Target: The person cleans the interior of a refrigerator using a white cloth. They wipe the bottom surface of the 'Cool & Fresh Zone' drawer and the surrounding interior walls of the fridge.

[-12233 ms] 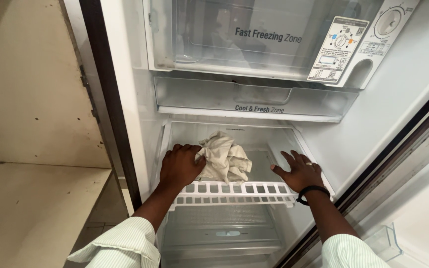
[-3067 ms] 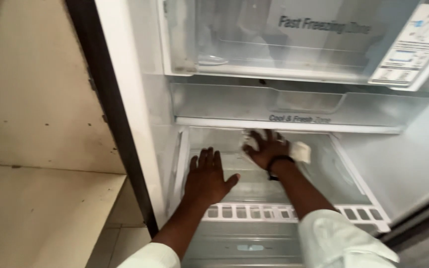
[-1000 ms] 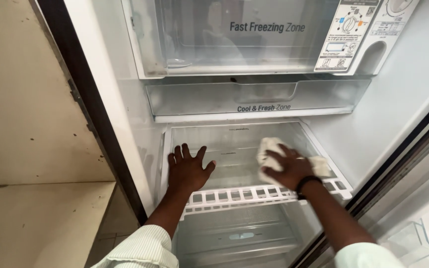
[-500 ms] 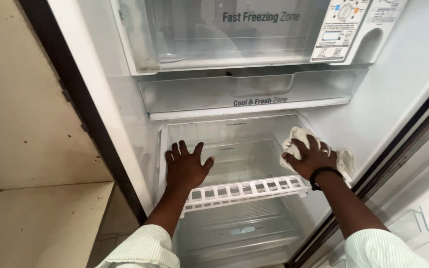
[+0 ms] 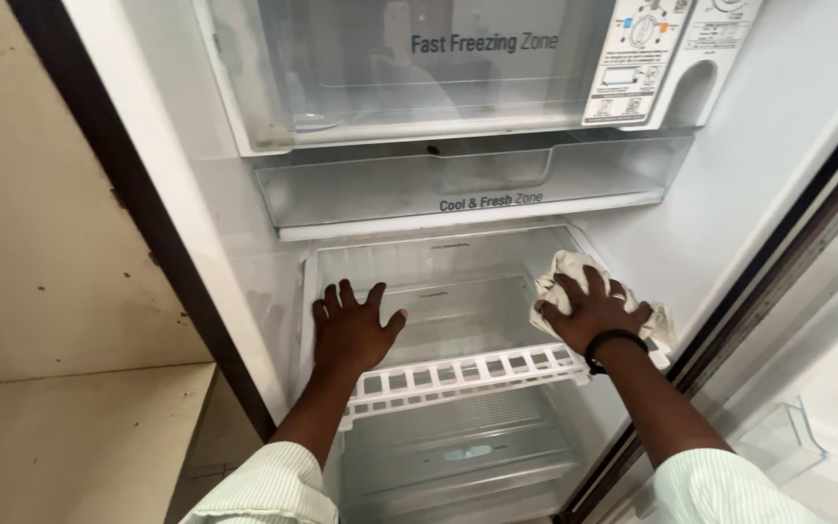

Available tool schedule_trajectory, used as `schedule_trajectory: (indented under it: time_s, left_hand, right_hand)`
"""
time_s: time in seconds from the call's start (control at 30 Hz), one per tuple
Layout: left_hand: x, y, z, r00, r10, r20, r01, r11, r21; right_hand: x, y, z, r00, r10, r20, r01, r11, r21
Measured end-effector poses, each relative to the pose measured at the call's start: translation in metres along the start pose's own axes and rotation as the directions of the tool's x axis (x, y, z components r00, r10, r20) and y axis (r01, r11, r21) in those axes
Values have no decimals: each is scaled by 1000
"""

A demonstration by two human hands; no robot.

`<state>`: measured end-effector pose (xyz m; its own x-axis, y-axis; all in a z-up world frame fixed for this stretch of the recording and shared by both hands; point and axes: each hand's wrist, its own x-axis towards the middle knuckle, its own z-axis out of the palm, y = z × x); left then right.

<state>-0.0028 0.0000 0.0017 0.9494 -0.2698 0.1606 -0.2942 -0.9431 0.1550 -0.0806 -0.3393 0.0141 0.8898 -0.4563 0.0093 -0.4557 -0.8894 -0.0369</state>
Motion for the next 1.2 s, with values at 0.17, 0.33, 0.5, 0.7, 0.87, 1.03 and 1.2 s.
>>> schedule_trajectory:
  time_s: [0.17, 0.33, 0.5, 0.7, 0.87, 1.03, 1.2]
  left_hand:
    - [0, 1, -6, 999, -10, 48, 9, 1000, 12]
    - [-2, 1, -7, 999, -10, 41, 10, 1000, 19]
    - [-3, 5, -10, 999, -20, 41, 19, 1000, 18]
    - [-3, 4, -10, 999, -23, 36, 23, 1000, 9]
    - [-1, 4, -7, 998, -32, 55, 31, 999, 20]
    - [-4, 5, -11, 998, -34, 58, 34, 999, 3]
    - [-2, 4, -10, 996, -41, 76, 40, 999, 10]
  right_hand:
    - [-18, -13, -22, 996, 58, 64, -59, 998, 17]
    - [-24, -7, -30, 996, 23, 91, -21, 999, -24]
    - [-25, 9, -15, 997, -64, 38, 66, 997, -40]
    - [-21, 20, 7, 989, -112, -94, 114, 993, 7]
    - [-22, 17, 10, 986, -117, -116, 119, 993, 9]
    - [-19, 18, 26, 974, -148, -169, 156, 987, 38]
    - [-25, 10, 35, 952, -169, -255, 181, 983, 25]
